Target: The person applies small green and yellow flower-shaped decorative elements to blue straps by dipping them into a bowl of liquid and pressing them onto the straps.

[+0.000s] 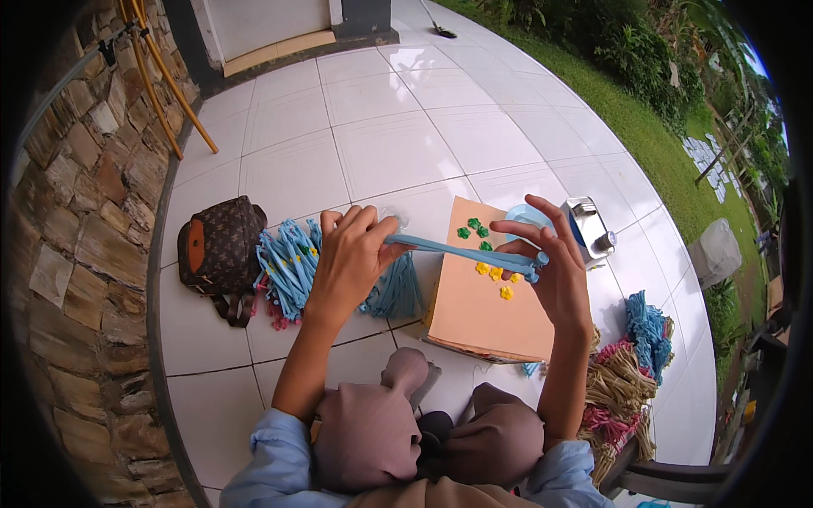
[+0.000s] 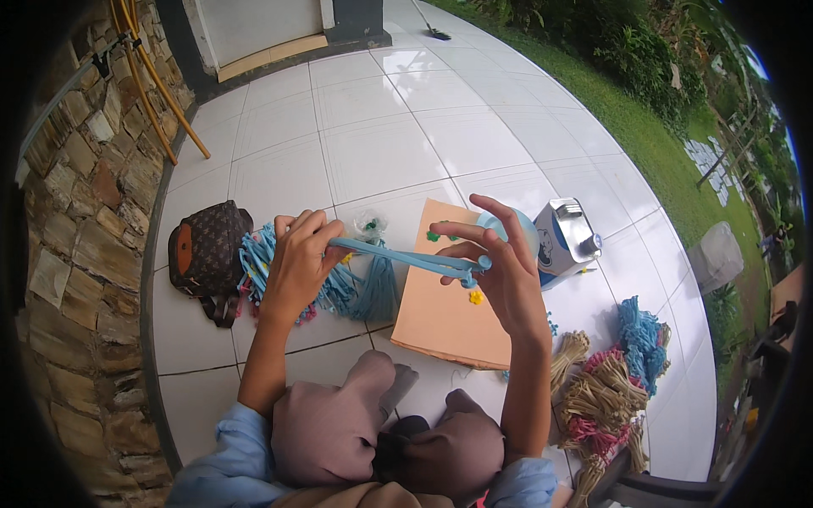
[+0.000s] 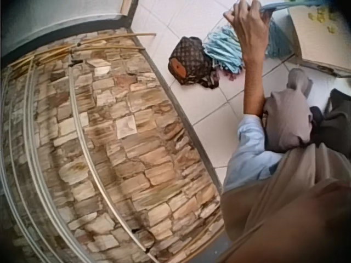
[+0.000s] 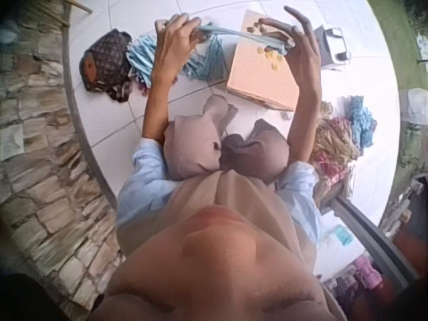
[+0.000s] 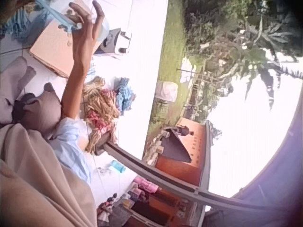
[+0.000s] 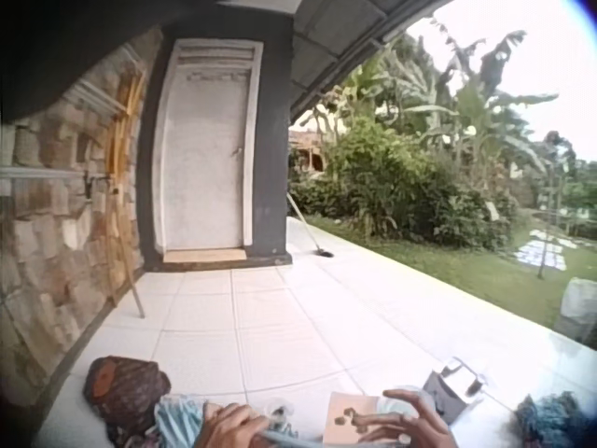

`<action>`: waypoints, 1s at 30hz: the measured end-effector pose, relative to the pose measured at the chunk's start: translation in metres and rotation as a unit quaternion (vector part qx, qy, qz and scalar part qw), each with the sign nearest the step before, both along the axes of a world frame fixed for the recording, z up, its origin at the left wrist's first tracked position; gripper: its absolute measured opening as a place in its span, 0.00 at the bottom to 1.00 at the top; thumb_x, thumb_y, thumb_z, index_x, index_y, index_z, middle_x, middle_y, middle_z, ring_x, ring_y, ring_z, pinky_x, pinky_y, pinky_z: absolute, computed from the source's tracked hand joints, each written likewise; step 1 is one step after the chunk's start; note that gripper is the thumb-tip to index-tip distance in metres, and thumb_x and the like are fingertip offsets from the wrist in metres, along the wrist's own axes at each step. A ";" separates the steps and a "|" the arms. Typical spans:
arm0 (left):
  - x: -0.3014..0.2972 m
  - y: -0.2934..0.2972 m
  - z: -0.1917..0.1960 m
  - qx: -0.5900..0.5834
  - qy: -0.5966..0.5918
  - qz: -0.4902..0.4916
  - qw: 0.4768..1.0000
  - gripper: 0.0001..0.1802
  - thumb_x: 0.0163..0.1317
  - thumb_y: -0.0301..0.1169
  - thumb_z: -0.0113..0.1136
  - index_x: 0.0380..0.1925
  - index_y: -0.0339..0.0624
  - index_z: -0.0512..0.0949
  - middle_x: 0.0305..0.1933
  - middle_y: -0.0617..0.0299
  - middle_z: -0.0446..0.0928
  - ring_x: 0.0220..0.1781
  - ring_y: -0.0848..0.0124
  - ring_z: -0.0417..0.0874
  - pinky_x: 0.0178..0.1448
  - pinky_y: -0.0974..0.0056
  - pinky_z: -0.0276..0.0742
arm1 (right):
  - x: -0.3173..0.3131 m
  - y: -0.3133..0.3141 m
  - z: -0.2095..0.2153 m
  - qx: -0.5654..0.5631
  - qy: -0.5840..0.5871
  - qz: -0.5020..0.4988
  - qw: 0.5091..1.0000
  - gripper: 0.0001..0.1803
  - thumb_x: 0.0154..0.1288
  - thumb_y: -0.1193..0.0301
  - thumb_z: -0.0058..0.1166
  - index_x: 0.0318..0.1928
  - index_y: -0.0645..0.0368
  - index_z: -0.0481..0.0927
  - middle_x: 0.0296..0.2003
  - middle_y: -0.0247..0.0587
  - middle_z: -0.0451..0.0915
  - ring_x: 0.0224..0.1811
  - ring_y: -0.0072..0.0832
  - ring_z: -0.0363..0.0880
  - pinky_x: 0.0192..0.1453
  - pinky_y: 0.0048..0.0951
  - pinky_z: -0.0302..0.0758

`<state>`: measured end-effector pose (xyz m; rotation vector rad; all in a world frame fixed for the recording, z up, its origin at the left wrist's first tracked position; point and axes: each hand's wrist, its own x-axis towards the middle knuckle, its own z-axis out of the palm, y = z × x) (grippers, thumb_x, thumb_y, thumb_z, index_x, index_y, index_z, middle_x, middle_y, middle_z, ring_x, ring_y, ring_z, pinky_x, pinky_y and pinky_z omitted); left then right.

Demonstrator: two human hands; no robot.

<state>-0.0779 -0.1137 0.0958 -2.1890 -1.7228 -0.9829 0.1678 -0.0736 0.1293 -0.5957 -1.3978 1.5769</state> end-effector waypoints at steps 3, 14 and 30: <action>0.009 0.004 -0.015 -0.003 -0.013 -0.027 1.000 0.11 0.52 0.37 0.62 0.28 0.41 0.77 0.22 0.62 0.67 0.31 0.67 0.70 0.42 0.62 0.60 | 0.011 -0.008 -0.025 -0.007 0.100 -0.037 0.994 0.30 0.65 0.60 0.48 0.62 0.57 0.55 0.46 0.58 0.74 0.41 0.35 0.77 0.40 0.34 0.77; 0.055 0.011 -0.056 -0.122 -0.180 -0.223 0.950 0.15 0.55 0.17 0.51 0.43 0.39 0.68 0.34 0.56 0.68 0.28 0.63 0.72 0.31 0.61 0.70 | 0.036 -0.027 -0.060 0.072 -0.023 -0.242 0.967 0.46 0.45 0.84 0.64 0.62 0.56 0.51 0.35 0.40 0.73 0.42 0.27 0.74 0.47 0.28 0.74; 0.074 0.046 -0.065 -0.393 -0.537 -0.284 0.691 0.17 0.55 0.21 0.61 0.30 0.46 0.59 0.39 0.62 0.73 0.35 0.85 0.70 0.35 0.78 0.69 | 0.061 -0.015 -0.098 0.132 -0.041 -0.403 0.905 0.45 0.50 0.90 0.54 0.64 0.56 0.44 0.42 0.39 0.62 0.41 0.29 0.74 0.46 0.29 0.73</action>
